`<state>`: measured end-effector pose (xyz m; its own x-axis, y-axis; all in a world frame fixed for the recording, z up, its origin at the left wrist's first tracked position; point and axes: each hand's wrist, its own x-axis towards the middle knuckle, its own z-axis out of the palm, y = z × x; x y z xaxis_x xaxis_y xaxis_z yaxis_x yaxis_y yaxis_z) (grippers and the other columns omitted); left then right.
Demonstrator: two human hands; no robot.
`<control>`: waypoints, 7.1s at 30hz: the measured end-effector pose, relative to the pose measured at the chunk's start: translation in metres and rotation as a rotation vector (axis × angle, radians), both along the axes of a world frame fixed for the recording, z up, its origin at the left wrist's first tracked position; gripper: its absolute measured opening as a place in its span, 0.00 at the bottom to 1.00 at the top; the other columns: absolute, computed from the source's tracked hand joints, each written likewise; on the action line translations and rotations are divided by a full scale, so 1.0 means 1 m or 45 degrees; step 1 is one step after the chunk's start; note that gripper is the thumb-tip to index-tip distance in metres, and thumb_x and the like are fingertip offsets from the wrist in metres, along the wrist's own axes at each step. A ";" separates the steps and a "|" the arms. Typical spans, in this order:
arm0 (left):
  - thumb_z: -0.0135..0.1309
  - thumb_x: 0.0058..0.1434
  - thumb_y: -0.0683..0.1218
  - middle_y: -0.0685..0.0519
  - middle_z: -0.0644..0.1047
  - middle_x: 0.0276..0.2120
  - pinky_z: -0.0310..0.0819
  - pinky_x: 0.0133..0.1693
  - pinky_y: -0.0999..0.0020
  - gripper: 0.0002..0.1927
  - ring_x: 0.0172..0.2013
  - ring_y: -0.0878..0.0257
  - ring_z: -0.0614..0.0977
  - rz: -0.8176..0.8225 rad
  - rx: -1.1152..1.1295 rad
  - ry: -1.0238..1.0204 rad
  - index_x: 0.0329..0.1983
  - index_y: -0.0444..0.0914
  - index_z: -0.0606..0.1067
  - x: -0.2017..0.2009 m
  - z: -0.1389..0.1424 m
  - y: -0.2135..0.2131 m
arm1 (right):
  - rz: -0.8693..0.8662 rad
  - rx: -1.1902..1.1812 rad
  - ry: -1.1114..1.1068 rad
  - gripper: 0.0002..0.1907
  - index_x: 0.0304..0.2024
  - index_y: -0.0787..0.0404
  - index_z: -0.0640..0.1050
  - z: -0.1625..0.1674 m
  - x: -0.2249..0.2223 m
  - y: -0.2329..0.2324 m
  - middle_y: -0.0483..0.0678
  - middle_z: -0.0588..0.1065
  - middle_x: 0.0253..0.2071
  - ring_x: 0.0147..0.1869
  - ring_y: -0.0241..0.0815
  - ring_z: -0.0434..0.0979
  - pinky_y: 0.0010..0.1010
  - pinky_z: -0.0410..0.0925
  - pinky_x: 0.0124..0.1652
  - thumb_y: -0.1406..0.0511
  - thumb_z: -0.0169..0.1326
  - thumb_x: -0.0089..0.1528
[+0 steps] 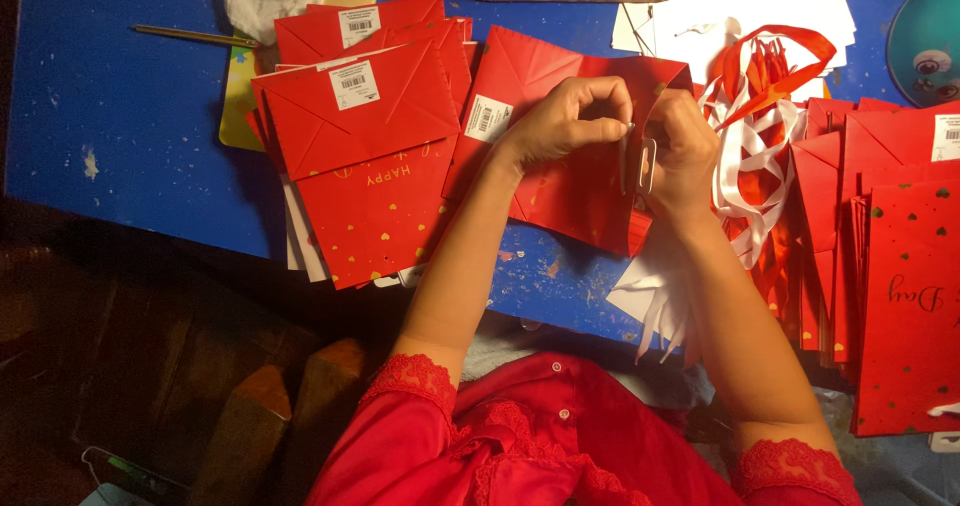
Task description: The person ties white and red ribbons onto red greeting cards at a blue table. They thread the ribbon through a small plastic tab, tie a knot, and adjust the loops before moving to the next card.
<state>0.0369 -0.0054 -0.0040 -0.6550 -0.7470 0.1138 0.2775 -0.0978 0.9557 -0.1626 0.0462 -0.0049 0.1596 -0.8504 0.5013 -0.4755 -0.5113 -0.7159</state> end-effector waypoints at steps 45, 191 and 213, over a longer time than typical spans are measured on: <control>0.66 0.61 0.45 0.61 0.76 0.36 0.73 0.42 0.74 0.13 0.38 0.73 0.76 0.110 0.038 -0.032 0.39 0.39 0.71 -0.022 0.002 0.005 | 0.145 1.211 -1.172 0.03 0.42 0.55 0.71 -0.002 -0.016 -0.009 0.37 0.75 0.34 0.29 0.27 0.73 0.21 0.68 0.26 0.67 0.53 0.68; 0.56 0.69 0.49 0.56 0.82 0.33 0.79 0.39 0.73 0.10 0.36 0.71 0.82 0.571 -0.122 -0.413 0.43 0.36 0.75 -0.031 -0.024 -0.002 | 0.154 0.622 -0.411 0.12 0.53 0.68 0.80 -0.010 -0.030 -0.018 0.42 0.79 0.42 0.42 0.26 0.76 0.19 0.69 0.41 0.68 0.56 0.69; 0.61 0.65 0.47 0.57 0.80 0.28 0.74 0.35 0.73 0.09 0.30 0.71 0.78 0.658 -0.347 -0.487 0.37 0.36 0.78 -0.035 -0.012 0.001 | 0.168 0.641 -0.423 0.15 0.57 0.69 0.78 -0.013 -0.037 -0.019 0.42 0.79 0.43 0.44 0.26 0.74 0.19 0.68 0.42 0.71 0.54 0.68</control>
